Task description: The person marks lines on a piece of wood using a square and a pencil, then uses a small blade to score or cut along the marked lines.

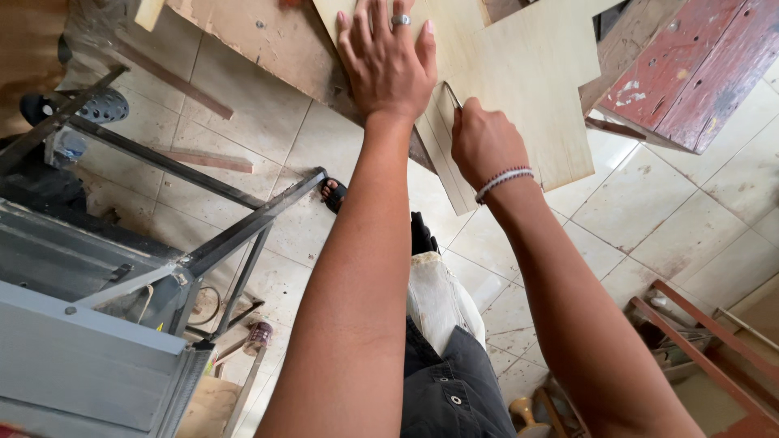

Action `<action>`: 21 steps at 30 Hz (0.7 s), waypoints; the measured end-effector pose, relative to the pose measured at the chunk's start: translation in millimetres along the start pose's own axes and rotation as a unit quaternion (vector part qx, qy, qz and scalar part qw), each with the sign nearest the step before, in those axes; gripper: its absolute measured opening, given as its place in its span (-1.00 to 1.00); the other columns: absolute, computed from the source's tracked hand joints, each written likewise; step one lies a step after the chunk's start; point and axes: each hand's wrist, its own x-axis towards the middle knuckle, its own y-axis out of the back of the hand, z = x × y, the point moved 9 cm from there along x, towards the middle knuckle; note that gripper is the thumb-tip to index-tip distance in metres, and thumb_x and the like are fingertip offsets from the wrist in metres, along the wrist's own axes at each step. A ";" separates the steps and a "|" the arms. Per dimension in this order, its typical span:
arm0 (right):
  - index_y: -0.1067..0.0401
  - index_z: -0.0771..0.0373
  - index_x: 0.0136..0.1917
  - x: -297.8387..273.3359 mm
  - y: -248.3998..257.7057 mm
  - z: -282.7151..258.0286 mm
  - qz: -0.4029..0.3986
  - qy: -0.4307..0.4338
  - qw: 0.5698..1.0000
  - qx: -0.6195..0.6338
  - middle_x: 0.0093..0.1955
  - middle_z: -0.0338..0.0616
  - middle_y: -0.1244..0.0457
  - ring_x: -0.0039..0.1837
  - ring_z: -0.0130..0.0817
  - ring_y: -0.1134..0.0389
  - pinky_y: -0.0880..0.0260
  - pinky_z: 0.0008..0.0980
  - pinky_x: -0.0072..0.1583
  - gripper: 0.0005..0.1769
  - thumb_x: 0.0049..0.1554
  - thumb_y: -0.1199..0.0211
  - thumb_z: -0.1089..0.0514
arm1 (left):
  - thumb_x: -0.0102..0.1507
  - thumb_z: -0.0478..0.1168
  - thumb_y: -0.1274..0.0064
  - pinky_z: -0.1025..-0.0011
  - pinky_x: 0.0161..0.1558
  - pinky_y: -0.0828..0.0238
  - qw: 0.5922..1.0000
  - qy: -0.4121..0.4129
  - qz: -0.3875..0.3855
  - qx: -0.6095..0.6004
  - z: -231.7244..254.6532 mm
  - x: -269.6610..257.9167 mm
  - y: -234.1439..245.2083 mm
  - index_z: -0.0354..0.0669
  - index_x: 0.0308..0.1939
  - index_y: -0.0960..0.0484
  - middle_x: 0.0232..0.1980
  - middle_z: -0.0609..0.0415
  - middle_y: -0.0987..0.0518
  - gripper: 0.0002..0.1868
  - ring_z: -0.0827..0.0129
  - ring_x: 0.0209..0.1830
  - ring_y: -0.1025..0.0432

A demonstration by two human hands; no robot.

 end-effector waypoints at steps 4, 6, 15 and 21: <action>-0.24 0.36 -0.12 -9.2 -11.3 5.0 -0.010 -0.001 1.000 -0.019 -0.27 0.34 -0.27 -0.29 0.40 -0.28 -0.26 0.21 -0.27 -0.73 0.34 0.17 0.19 | 0.37 0.15 0.23 -0.15 0.38 -0.01 1.000 -0.009 -0.016 -0.011 -4.3 -9.8 -10.0 -0.03 -0.05 -0.64 0.17 -0.07 -0.58 -0.55 -0.06 0.28 -0.34; -0.25 0.38 -0.10 -10.0 -5.6 9.6 0.020 0.008 0.999 -0.023 -0.24 0.41 -0.28 -0.24 0.53 -0.31 -0.30 0.32 -0.23 -0.77 0.29 0.16 0.21 | 0.35 0.17 0.17 -0.15 0.37 0.00 1.000 -0.003 -0.016 -0.008 -1.4 3.4 -12.0 0.04 0.07 -0.59 0.17 -0.02 -0.60 -0.57 -0.04 0.28 -0.34; -0.13 0.28 -0.17 -84.2 -43.9 53.5 -0.042 -0.032 0.997 -0.047 -0.39 0.18 -0.27 -0.41 0.19 -0.27 -0.20 0.05 -0.38 -0.80 0.31 0.20 0.31 | 0.33 0.12 0.07 -0.15 0.31 -0.06 0.999 -0.022 -0.001 0.026 -4.7 -4.5 -14.2 -0.05 -0.02 -0.63 0.08 -0.09 -0.62 -0.61 -0.06 0.20 -0.36; -0.14 0.30 -0.18 -111.0 -52.6 73.6 -0.059 -0.070 0.994 -0.059 -0.39 0.21 -0.25 -0.40 0.27 -0.26 -0.17 0.04 -0.41 -0.86 0.21 0.17 0.38 | 0.39 0.33 0.39 -0.24 0.45 0.28 0.991 0.024 -0.122 0.046 -16.8 -8.6 -45.4 -0.16 0.34 -0.43 0.41 -0.18 -0.43 -0.26 -0.12 0.47 -0.18</action>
